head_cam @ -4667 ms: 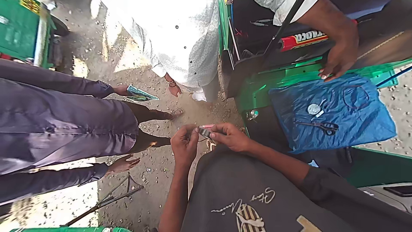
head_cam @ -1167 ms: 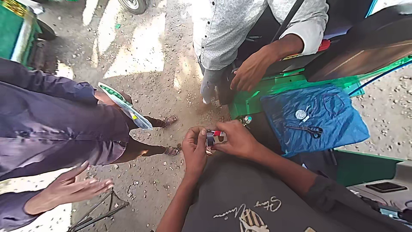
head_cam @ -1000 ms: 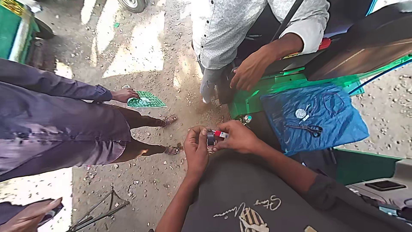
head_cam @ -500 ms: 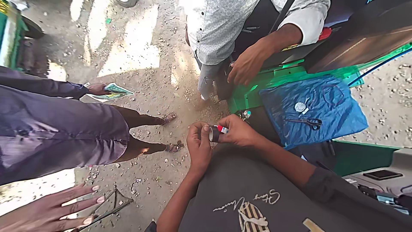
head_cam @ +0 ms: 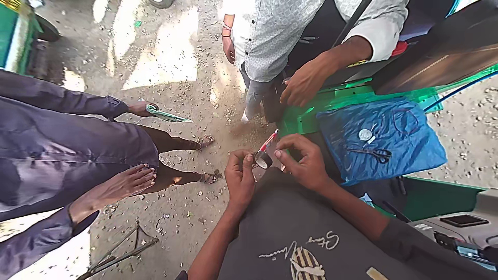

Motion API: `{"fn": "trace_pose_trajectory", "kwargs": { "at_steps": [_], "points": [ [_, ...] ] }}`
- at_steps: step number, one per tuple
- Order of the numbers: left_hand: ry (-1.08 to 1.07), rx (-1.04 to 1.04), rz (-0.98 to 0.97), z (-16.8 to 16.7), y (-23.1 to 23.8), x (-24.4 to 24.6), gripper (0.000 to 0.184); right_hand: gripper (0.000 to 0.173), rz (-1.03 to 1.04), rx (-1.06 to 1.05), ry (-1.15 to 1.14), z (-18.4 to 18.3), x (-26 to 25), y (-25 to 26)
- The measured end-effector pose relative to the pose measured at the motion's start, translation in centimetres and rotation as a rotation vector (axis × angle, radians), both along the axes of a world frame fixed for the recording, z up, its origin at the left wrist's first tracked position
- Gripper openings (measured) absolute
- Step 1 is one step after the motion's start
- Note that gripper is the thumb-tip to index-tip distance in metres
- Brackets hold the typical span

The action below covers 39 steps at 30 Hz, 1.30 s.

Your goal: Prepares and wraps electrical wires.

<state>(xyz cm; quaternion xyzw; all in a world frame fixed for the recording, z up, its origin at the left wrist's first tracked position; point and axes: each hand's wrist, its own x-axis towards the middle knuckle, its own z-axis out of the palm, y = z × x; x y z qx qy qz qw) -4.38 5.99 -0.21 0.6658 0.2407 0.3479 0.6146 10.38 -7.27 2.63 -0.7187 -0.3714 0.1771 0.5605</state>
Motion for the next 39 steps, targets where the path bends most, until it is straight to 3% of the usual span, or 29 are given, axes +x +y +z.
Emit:
{"fn": "trace_pose_trajectory", "kwargs": {
  "at_steps": [3,6,12,20,24,39],
  "points": [
    [0.014,0.076,-0.020,-0.3,-0.2,-0.2,0.012,0.022,0.163,-0.039,0.406,-0.1,-0.8,-0.5],
    [0.040,0.150,-0.038,-0.4,-0.2,-0.3,0.012,0.022,0.220,0.043,0.594,-1.0,-1.6,-0.1],
    [-0.032,0.060,-0.070,-0.2,0.3,-1.3,0.023,0.019,0.233,0.063,0.426,-1.9,-1.6,-0.3],
    [0.204,0.496,-0.063,0.4,0.8,-2.1,0.023,0.017,0.255,0.042,0.277,-1.8,-1.6,-0.3],
    [0.203,0.495,-0.126,0.7,1.3,-2.3,0.021,0.014,0.264,0.009,0.180,-2.0,-1.3,-0.6],
    [0.311,0.531,-0.015,-1.0,0.8,-1.5,0.014,0.016,0.303,-0.126,-0.019,-2.3,-1.4,-0.9]
  ]
}}
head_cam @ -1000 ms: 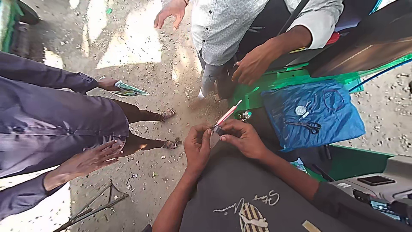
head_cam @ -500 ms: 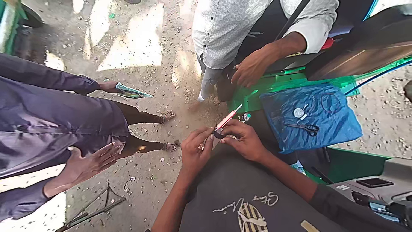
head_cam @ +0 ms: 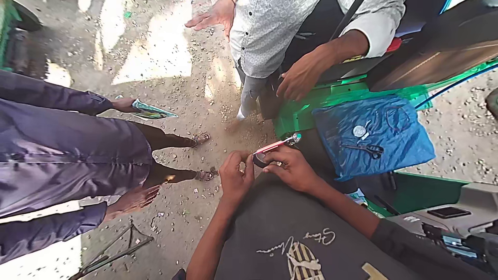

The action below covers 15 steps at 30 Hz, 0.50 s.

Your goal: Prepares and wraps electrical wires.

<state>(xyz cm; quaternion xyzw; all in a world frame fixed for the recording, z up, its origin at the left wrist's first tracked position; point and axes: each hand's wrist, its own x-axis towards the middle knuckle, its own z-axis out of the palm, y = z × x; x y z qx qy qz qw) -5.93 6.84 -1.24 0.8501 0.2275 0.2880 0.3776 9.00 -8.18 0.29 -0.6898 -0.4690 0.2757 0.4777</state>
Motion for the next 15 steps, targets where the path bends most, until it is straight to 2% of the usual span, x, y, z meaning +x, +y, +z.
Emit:
{"fn": "trace_pose_trajectory", "kwargs": {
  "at_steps": [6,11,15],
  "points": [
    [0.023,-0.076,-0.037,-0.2,0.9,-0.3,0.016,0.015,0.020,0.023,0.115,-0.4,0.6,-0.3],
    [0.180,-0.282,-0.175,0.3,2.9,-1.2,0.020,0.014,0.058,0.000,0.112,-1.0,1.2,-0.2],
    [0.326,-0.264,-0.264,0.8,4.0,-1.5,0.021,0.016,0.093,-0.032,0.120,-1.5,1.3,-0.2]
  ]
}}
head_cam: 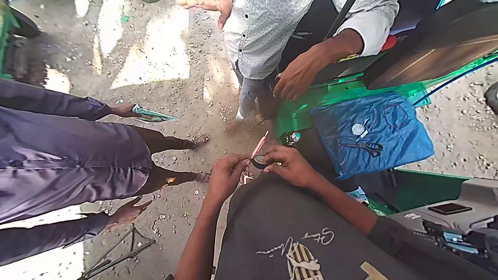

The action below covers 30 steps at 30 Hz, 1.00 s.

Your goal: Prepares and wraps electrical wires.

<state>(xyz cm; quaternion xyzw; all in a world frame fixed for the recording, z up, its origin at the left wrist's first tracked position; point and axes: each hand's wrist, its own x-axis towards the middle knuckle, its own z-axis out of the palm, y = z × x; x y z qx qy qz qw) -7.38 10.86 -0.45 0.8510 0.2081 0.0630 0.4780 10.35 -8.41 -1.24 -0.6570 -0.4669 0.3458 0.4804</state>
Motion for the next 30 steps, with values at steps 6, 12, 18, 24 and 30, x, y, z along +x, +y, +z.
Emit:
{"fn": "trace_pose_trajectory", "kwargs": {
  "at_steps": [6,12,18,24,30],
  "points": [
    [0.179,-0.082,-0.052,0.5,1.1,0.4,0.016,0.018,0.095,-0.061,-0.018,-0.9,-0.3,0.0],
    [0.079,-0.727,0.046,-0.7,1.0,0.6,0.010,0.022,0.147,-0.103,0.134,-1.6,0.5,0.1],
    [0.084,-1.056,-0.059,-1.8,1.8,0.3,0.016,0.022,0.208,-0.048,0.394,-1.7,0.8,0.2],
    [0.014,-0.860,-0.016,-1.9,1.0,0.5,0.014,0.023,0.110,-0.048,0.425,-1.3,0.4,0.5],
    [-0.070,-0.602,0.025,-2.3,-0.7,0.6,0.019,0.023,0.096,-0.069,0.496,-1.1,0.8,0.4]
  ]
}}
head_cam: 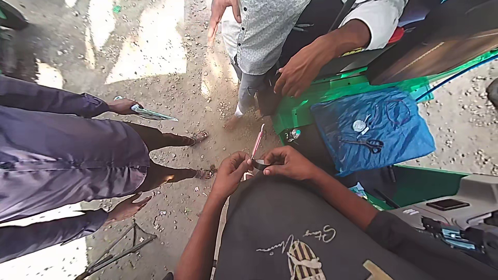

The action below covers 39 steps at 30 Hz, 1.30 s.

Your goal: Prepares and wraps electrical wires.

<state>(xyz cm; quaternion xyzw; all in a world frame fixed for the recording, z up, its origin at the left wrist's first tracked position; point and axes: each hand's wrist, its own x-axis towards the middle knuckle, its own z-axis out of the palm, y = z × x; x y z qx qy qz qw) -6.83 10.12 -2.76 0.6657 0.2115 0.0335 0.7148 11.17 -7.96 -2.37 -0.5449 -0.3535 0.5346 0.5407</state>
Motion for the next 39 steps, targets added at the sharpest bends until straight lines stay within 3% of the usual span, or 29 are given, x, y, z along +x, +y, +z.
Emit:
{"fn": "trace_pose_trajectory", "kwargs": {
  "at_steps": [6,12,15,24,31,34,39],
  "points": [
    [0.011,0.124,0.118,-0.5,-1.5,0.1,0.016,0.023,0.033,-0.032,0.061,0.9,-0.3,0.4],
    [-0.014,0.050,0.158,-0.2,-1.7,-0.6,0.024,0.021,-0.061,-0.062,0.244,1.4,-0.7,1.3],
    [-0.045,0.028,0.156,0.4,-1.6,-0.9,0.023,0.017,-0.104,-0.046,0.134,2.2,-1.0,2.3],
    [0.011,0.092,0.272,0.7,-1.8,-0.9,0.016,0.016,-0.189,0.091,-0.567,2.1,-0.5,5.7],
    [-0.021,-0.139,0.383,1.0,-0.6,-0.9,0.014,0.030,-0.064,0.123,-0.454,0.1,-0.4,6.4],
    [0.016,0.096,0.395,1.2,-0.6,-0.9,0.013,0.018,-0.075,0.070,-0.572,0.1,-0.2,6.5],
    [0.020,0.626,0.397,1.0,-0.5,-0.8,0.014,0.017,-0.023,-0.045,-0.803,0.7,0.2,6.9]
  ]
}}
